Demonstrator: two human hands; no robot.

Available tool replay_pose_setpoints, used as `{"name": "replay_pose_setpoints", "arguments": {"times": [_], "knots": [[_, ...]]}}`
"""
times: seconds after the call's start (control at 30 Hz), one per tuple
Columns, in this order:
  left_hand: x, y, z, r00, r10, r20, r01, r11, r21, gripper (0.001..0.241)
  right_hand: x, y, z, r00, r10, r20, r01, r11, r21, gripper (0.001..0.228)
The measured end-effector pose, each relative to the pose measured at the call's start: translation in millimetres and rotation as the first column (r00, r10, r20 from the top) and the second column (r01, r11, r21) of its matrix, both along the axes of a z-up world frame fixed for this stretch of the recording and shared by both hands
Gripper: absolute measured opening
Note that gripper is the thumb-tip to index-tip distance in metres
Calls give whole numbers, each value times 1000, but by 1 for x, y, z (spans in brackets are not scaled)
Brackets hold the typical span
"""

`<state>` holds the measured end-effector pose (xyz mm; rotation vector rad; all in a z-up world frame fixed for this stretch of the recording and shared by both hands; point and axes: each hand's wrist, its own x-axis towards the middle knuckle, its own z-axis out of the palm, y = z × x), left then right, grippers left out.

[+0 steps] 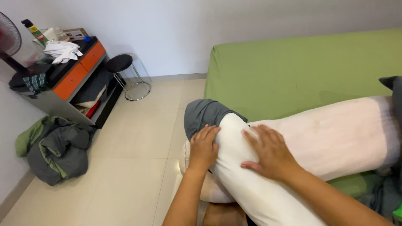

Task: The person puts a gray pillowcase onto a rectangular pillow, smoothing it and tucking the edges. They then put a gray pillowcase onto a long cylindrical pillow, pulling it over the length of the pillow.

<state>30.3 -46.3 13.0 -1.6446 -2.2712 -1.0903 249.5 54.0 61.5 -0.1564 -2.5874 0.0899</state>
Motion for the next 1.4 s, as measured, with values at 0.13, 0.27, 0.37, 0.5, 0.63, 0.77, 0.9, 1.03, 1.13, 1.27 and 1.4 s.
{"name": "replay_pose_setpoints", "arguments": {"times": [0.13,0.27,0.37,0.5,0.63,0.77,0.9,1.03,1.13,1.27,1.4], "knots": [[-20,17,18,982,-31,-185,32,999,2,50,-2,-15,1,830,-138,541,315,916,-249,122],[-35,43,36,878,40,-476,-22,999,44,37,-13,-44,27,687,-80,722,245,961,-127,118],[-32,65,29,868,-5,-497,-24,998,-52,15,-18,-42,1,738,-87,669,207,973,-102,103],[19,66,32,907,-128,-402,119,992,-46,10,-23,-41,-16,736,-110,668,169,985,-24,93],[87,40,33,889,-388,-242,391,920,-38,6,-19,-31,-19,692,-87,717,347,911,-224,60],[117,0,25,851,-520,-79,525,846,87,5,-13,-13,-44,854,-74,514,259,919,-298,44],[75,-29,34,883,-438,-168,455,888,74,12,-7,-5,-60,982,20,188,-7,997,-72,38],[40,-48,16,970,-141,-198,182,961,208,18,-7,-5,-50,934,-264,240,262,964,41,50],[79,-59,-18,963,-270,-8,268,954,135,17,-6,4,-64,964,-240,117,232,969,84,50],[114,-62,-27,874,-464,144,460,886,63,32,5,18,-72,971,-237,29,238,970,-43,46],[92,-69,-11,935,-350,47,346,935,77,22,22,37,-22,864,-263,429,419,848,-323,37]]}}
